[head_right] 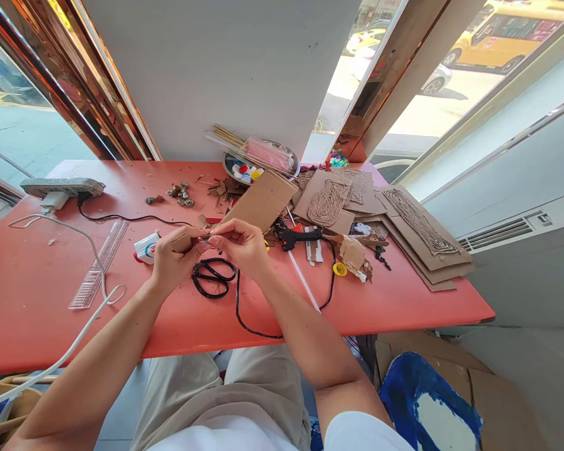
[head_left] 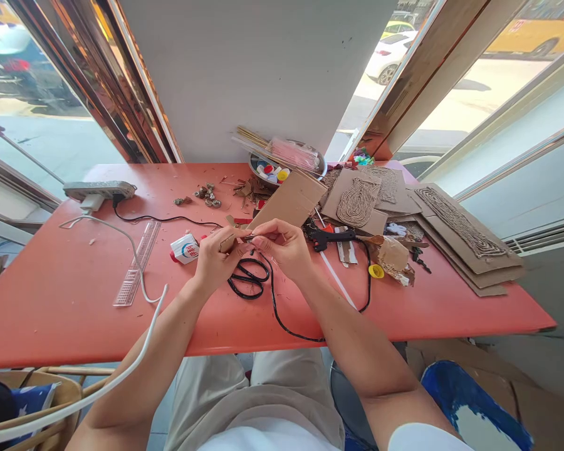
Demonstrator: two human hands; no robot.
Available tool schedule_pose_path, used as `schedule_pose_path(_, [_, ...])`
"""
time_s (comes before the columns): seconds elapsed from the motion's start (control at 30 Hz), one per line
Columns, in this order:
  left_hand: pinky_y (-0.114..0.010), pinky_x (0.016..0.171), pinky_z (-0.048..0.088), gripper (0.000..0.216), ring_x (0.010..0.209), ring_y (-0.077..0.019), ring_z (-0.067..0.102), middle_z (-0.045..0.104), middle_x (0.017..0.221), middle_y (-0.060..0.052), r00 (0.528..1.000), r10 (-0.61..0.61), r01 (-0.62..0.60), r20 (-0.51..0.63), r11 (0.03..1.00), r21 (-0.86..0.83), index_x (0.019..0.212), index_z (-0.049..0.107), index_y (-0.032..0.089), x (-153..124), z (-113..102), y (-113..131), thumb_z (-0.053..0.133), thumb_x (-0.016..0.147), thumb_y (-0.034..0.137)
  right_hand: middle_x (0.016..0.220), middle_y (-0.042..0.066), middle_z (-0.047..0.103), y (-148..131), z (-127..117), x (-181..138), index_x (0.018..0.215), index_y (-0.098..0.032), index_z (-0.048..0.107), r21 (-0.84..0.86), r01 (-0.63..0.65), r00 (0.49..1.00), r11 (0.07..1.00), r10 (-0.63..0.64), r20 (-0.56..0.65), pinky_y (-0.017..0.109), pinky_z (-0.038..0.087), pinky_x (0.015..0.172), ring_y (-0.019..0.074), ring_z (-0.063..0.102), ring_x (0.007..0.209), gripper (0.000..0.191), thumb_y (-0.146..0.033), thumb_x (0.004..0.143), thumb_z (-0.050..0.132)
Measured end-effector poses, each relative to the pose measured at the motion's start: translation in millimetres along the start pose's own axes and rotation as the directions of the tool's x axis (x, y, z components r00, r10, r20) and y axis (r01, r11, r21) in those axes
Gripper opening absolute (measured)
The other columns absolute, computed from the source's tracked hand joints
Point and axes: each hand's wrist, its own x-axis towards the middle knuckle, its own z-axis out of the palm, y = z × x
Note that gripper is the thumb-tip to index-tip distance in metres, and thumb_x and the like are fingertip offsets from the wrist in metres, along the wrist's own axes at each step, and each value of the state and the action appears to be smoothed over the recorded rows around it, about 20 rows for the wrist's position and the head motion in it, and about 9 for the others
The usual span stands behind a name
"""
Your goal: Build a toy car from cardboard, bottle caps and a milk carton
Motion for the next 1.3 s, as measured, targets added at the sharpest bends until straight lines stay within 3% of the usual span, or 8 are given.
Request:
schedule_pose_path(0.1, [-0.026, 0.059, 0.051, 0.032, 0.062, -0.015, 0.067, 0.077, 0.071, -0.003, 0.988, 0.153, -0.15, -0.004, 0.976, 0.156, 0.084, 0.08, 0.022, -1.2, -2.7, -6.6, 0.071, 0.098, 0.049, 0.068, -0.001, 0.071, 0.2, 0.8, -0.2, 0.069, -0.023, 0.071, 0.004, -0.012, 0.999, 1.0, 0.012, 0.033, 0.028, 0.058, 0.061, 0.011, 0.061, 0.06, 0.056, -0.073, 0.062, 0.095])
schedule_pose_path(0.23, [-0.025, 0.059, 0.052, 0.032, 0.062, -0.0148, 0.069, 0.079, 0.073, -0.003, 0.975, 0.221, -0.217, 0.003, 0.957, 0.192, 0.084, 0.08, 0.022, -2.2, -3.0, -6.7, 0.067, 0.102, 0.045, 0.066, -0.002, 0.068, -1.0, 0.9, -0.6, 0.07, -0.023, 0.07, -0.003, -0.014, 0.998, 1.0, 0.014, 0.062, 0.028, 0.057, 0.059, 0.0105, 0.058, 0.057, 0.057, -0.074, 0.064, 0.093])
schedule_pose_path(0.53, [-0.025, 0.055, 0.049, 0.034, 0.056, -0.0139, 0.062, 0.072, 0.065, -0.001, 0.998, 0.064, -0.064, 0.006, 0.994, 0.091, 0.078, 0.076, 0.021, -2.0, -1.0, 2.9, 0.068, 0.098, 0.046, 0.073, 0.001, 0.07, -2.2, -1.5, -2.3, 0.079, -0.024, 0.066, -0.117, 0.034, 0.993, 0.993, -0.021, 0.114, 0.031, 0.055, 0.062, 0.014, 0.062, 0.064, 0.062, -0.083, 0.071, 0.082])
schedule_pose_path(0.77, [-0.025, 0.053, 0.044, 0.041, 0.052, -0.0126, 0.054, 0.066, 0.06, 0.001, 1.0, 0.013, -0.014, 0.014, 0.992, 0.129, 0.072, 0.07, 0.021, -2.1, -1.2, 6.9, 0.062, 0.1, 0.05, 0.068, -0.003, 0.059, -8.2, -4.3, -5.9, 0.084, -0.024, 0.058, -0.452, 0.102, 0.979, 0.886, -0.01, 0.202, 0.027, 0.043, 0.062, 0.0124, 0.051, 0.063, 0.061, -0.084, 0.09, 0.062])
schedule_pose_path(0.9, [-0.025, 0.052, 0.043, 0.047, 0.053, -0.0136, 0.055, 0.061, 0.057, 0.001, 1.0, 0.001, -0.003, 0.018, 0.99, 0.138, 0.067, 0.064, 0.022, -3.3, 0.1, 8.0, 0.06, 0.1, 0.055, 0.067, -0.003, 0.052, -11.7, -2.0, -6.9, 0.079, -0.024, 0.054, -0.469, 0.162, 0.961, 0.868, -0.033, 0.273, 0.027, 0.04, 0.062, 0.0125, 0.047, 0.063, 0.062, -0.083, 0.097, 0.048])
schedule_pose_path(1.03, [-0.026, 0.052, 0.042, 0.049, 0.052, -0.0129, 0.051, 0.058, 0.057, 0.002, 0.999, -0.026, 0.023, 0.026, 0.994, 0.111, 0.067, 0.06, 0.023, -3.5, 1.4, 9.3, 0.059, 0.1, 0.059, 0.067, -0.003, 0.05, -11.8, 1.1, -6.6, 0.073, -0.025, 0.048, -0.468, 0.204, 0.961, 0.86, -0.085, 0.263, 0.029, 0.041, 0.065, 0.0134, 0.047, 0.065, 0.063, -0.083, 0.099, 0.044])
schedule_pose_path(1.3, [-0.026, 0.055, 0.041, 0.053, 0.051, -0.0104, 0.041, 0.053, 0.059, 0.005, 0.969, -0.095, 0.088, 0.229, 0.995, 0.038, 0.072, 0.056, 0.023, 6.2, -2.5, 12.5, 0.06, 0.096, 0.071, 0.061, -0.004, 0.046, -9.8, 2.0, -6.7, 0.071, -0.026, 0.047, -0.483, 0.13, 0.978, 0.866, -0.031, 0.208, 0.029, 0.036, 0.061, 0.0127, 0.04, 0.059, 0.065, -0.085, 0.097, 0.044])
